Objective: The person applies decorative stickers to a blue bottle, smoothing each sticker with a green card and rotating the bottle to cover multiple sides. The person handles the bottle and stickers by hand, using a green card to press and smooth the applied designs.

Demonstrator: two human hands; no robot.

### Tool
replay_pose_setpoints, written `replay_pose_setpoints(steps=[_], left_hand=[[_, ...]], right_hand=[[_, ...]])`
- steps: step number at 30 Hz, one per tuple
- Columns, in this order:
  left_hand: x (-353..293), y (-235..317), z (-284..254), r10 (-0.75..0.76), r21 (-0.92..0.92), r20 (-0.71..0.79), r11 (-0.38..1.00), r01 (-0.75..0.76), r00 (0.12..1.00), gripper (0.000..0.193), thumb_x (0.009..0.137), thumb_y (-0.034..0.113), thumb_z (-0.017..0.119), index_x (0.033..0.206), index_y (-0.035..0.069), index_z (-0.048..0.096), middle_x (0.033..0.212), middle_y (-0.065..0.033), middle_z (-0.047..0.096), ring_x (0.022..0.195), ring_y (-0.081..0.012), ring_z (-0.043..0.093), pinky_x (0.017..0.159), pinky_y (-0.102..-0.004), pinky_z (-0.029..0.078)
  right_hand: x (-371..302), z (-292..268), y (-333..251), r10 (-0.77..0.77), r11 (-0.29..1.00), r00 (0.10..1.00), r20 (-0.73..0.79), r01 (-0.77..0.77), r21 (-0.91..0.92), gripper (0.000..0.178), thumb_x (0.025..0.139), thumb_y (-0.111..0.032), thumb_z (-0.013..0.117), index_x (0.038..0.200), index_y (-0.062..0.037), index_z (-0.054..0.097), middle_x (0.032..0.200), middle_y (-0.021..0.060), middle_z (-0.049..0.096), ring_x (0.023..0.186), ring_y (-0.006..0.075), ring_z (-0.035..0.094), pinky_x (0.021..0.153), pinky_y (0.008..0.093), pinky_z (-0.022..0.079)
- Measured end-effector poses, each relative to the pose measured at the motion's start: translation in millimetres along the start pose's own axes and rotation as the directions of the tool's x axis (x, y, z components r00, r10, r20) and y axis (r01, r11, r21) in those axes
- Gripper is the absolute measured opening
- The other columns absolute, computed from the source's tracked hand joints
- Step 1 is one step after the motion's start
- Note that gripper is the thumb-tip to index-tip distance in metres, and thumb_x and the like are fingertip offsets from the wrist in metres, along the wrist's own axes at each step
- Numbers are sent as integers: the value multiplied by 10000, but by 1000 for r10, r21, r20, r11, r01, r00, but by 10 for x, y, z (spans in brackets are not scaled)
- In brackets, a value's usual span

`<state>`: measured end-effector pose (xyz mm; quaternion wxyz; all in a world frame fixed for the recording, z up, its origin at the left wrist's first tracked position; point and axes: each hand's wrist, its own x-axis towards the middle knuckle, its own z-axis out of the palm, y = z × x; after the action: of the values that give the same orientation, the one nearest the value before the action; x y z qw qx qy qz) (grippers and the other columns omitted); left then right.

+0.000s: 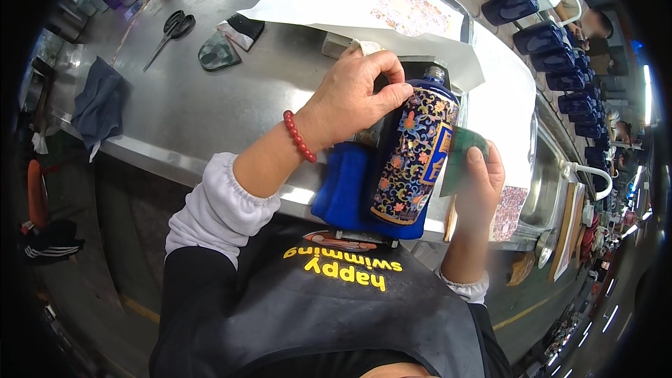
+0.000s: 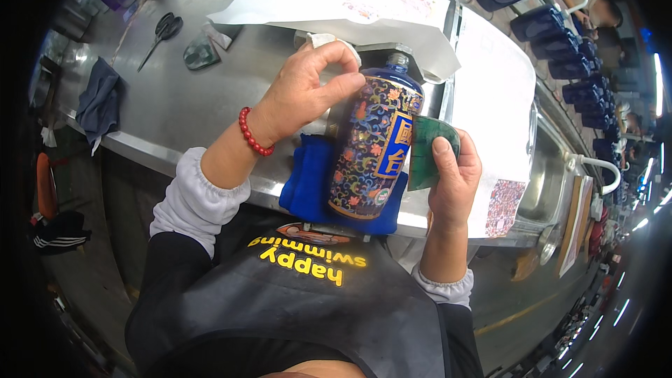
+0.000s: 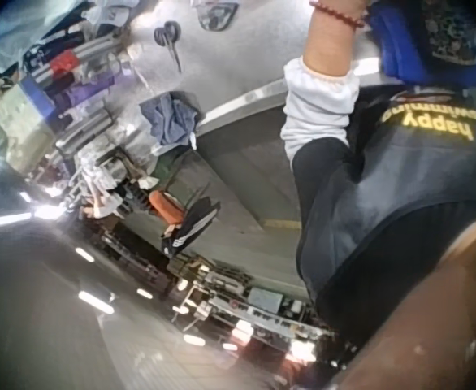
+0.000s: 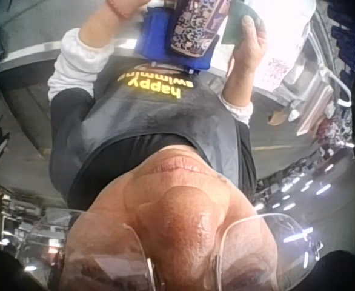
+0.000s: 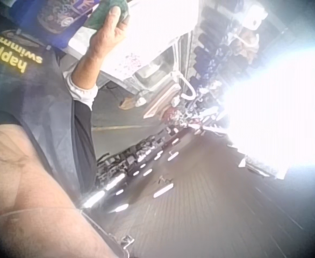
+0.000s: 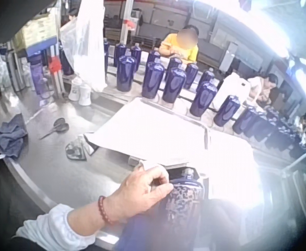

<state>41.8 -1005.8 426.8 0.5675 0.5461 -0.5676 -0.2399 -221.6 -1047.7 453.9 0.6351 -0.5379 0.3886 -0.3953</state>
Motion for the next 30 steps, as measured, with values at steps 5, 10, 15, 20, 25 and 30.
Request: replay_pose_setpoints(steps=[5,10,15,20,25,30], left_hand=[[23,-16,-33,-108,18,124,994,107,986,189,929,227,684,943,45,636,900,-37,668,886,-145,589,846,-302,476],[39,-22,-25,-189,-126,184,969,213,965,191,947,208,662,940,21,626,881,-7,648,873,-85,571,786,-261,482],[32,-40,-6,-204,-158,187,959,234,961,198,956,214,658,941,19,624,897,-11,649,877,-91,573,804,-264,482],[18,-90,15,-129,-112,145,983,146,981,203,960,221,662,950,21,628,909,-15,646,896,-97,571,835,-269,474],[-17,-131,63,-173,-238,120,951,198,978,259,949,266,697,920,18,628,859,-67,660,844,-154,588,767,-313,482],[-47,-163,125,-178,-316,102,927,202,979,311,964,318,719,958,27,609,890,-54,650,864,-131,582,778,-295,488]], right_hand=[[11,-27,29,8,1000,1000,-5,-8,-2,211,1013,-137,631,1151,23,631,985,49,693,834,89,652,733,224,545],[14,-31,35,9,1000,1000,2,-9,9,213,1016,-133,627,1158,25,627,989,50,694,836,89,652,734,225,544],[8,-22,31,16,1000,1000,11,-16,22,208,1017,-125,624,1159,26,628,993,50,696,840,88,652,746,223,541],[14,-20,39,14,1000,1000,3,-14,15,207,1016,-124,626,1160,25,629,986,46,698,841,85,652,748,220,537],[12,-28,49,17,1000,1000,5,-17,17,211,1016,-130,627,1160,23,629,979,44,698,836,81,648,744,217,534],[10,-27,56,18,1000,1000,4,-18,14,212,1016,-138,626,1155,23,627,974,43,694,821,82,648,722,216,536]])
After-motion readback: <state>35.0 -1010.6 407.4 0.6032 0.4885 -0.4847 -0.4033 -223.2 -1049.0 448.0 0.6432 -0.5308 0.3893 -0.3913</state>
